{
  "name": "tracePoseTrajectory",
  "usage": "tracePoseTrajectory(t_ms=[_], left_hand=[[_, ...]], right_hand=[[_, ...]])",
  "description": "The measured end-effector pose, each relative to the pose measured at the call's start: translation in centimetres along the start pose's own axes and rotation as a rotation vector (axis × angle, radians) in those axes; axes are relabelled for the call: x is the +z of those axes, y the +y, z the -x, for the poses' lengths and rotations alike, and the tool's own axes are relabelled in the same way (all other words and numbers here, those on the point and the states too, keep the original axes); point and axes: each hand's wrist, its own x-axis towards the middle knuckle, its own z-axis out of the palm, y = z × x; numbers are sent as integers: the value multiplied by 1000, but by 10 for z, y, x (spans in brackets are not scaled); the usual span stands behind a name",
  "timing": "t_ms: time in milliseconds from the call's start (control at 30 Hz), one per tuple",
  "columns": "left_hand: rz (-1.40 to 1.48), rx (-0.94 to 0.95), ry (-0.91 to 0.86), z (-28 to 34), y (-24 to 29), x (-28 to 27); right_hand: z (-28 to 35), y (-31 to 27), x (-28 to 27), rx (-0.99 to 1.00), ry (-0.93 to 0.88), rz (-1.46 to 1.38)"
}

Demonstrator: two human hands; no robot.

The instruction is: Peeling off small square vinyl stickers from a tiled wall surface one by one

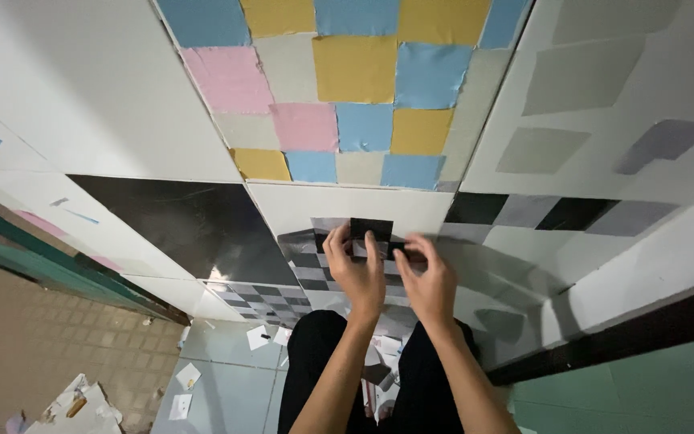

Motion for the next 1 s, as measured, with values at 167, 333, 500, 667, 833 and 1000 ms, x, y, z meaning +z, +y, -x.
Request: tracePoseTrajectory(t_ms=[167,333,500,667,833,1000], left_hand=[[42,-21,-13,-2,-1,-4],[35,-23,-24,-6,5,-10],[56,-34,-42,-6,-1,-12],[49,-50,-40,-11,6,-15],[47,-45,-51,-8,4,-16],[25,-15,-53,-5,-3,-15]], right_hand=[[-17,-17,13,-204,132,90],[-21,-16,25,-338,233,158],[-25,-12,23,-468,279,312],[-27,-19,22,-486,350,230],[-30,-26,21,-551,364,207],[-29,-13,31,-571,387,265]])
